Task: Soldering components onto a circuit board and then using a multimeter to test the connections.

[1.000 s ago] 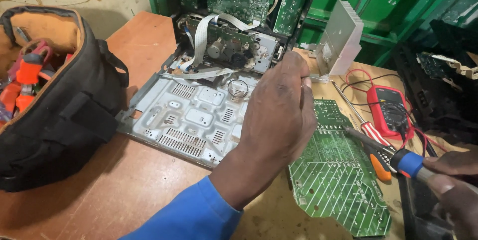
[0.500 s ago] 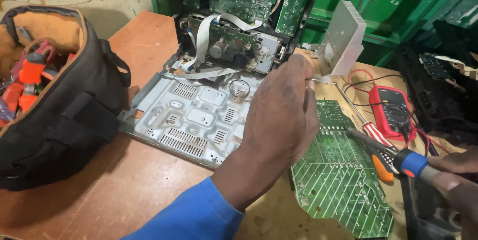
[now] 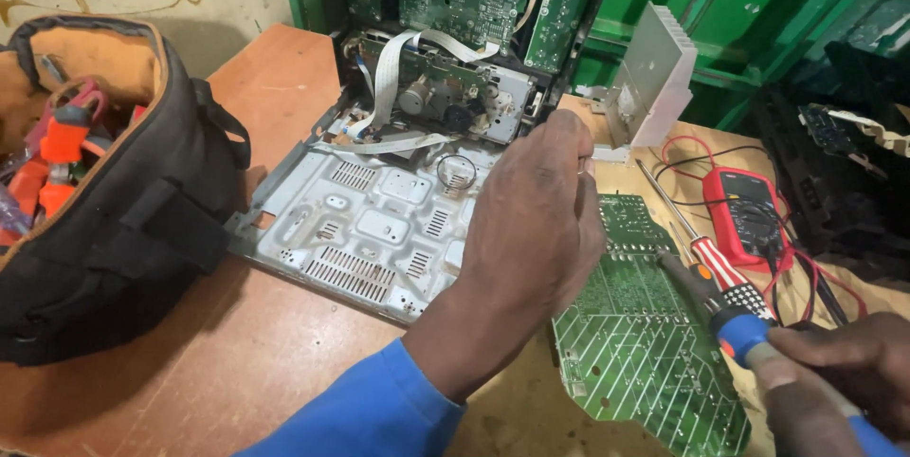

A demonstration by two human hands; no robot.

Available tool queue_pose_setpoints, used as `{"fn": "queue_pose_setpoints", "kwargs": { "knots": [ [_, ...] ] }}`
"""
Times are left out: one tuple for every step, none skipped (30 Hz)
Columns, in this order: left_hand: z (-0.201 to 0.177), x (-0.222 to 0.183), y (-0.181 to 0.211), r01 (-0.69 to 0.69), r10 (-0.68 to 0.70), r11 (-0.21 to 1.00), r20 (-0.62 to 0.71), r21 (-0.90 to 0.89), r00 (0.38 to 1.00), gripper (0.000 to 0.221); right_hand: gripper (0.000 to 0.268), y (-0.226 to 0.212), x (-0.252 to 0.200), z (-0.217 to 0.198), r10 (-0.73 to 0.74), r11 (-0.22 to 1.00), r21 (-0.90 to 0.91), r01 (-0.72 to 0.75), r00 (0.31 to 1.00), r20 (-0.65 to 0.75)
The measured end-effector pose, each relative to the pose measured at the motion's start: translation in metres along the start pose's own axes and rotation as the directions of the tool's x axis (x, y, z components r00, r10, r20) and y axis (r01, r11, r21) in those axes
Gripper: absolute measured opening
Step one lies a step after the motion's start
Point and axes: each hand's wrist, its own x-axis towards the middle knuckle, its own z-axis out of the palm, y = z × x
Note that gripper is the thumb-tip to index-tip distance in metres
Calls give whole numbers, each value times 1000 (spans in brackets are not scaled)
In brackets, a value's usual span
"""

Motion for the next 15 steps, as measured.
{"fn": "queue_pose_setpoints", "kwargs": {
  "knots": [
    [-1, 0, 0, -1, 1, 1000, 0, 2, 1000, 25, 3, 9, 1, 0, 0, 1000, 2, 0, 1000, 0],
    [-1, 0, 0, -5, 5, 1000, -6, 1, 1000, 25, 6, 17, 2, 0, -68, 998, 15, 68, 997, 34],
    [-1, 0, 0, -10, 10, 1000, -11, 0, 1000, 25, 10, 26, 3, -1, -136, 991, 31, 134, 988, 68],
    [-1, 0, 0, -10, 10, 1000, -12, -1, 1000, 25, 10, 29, 4, 0, -136, 990, 31, 135, 988, 67],
    [0, 1, 0, -15, 15, 1000, -14, -1, 1000, 25, 13, 31, 5, 1, -186, 982, 27, 185, 981, 57],
    [-1, 0, 1, -18, 18, 1000, -14, 1, 1000, 24, 16, 34, 5, 2, -235, 972, 25, 234, 971, 50],
    [-2, 0, 0, -18, 18, 1000, -14, 3, 1000, 24, 16, 33, 5, 1, -235, 972, 26, 234, 971, 51],
    [-1, 0, 1, -18, 18, 1000, -11, 6, 1000, 24, 22, 33, 6, -1, -99, 995, -8, 101, 988, 121],
    [-1, 0, 1, -19, 19, 1000, -8, 10, 1000, 24, 33, 32, 7, -2, 42, 998, -49, -33, 982, 182],
    [-2, 0, 1, -20, 20, 1000, -9, 10, 1000, 24, 33, 27, 3, -1, 41, 998, -49, -32, 983, 181],
    [-2, 0, 1, -18, 18, 1000, -7, 5, 1000, 24, 30, 21, -2, 1, -13, 999, -27, 17, 990, 142],
    [-3, 0, 1, -14, 14, 1000, -6, 1, 1000, 24, 26, 15, -6, 2, -67, 998, -7, 68, 992, 103],
    [-3, 0, 1, -14, 14, 1000, -7, 2, 1000, 24, 26, 16, -7, 2, -68, 998, -7, 69, 992, 104],
    [-3, 1, 1, -2, 2, 1000, 1, 4, 1000, 23, 32, 18, -7, 1, -103, 994, 41, 99, 989, 109],
    [-2, 1, 1, 10, -10, 1000, 10, 7, 1000, 23, 39, 19, -8, 1, -138, 988, 88, 129, 984, 113]
  ]
}}
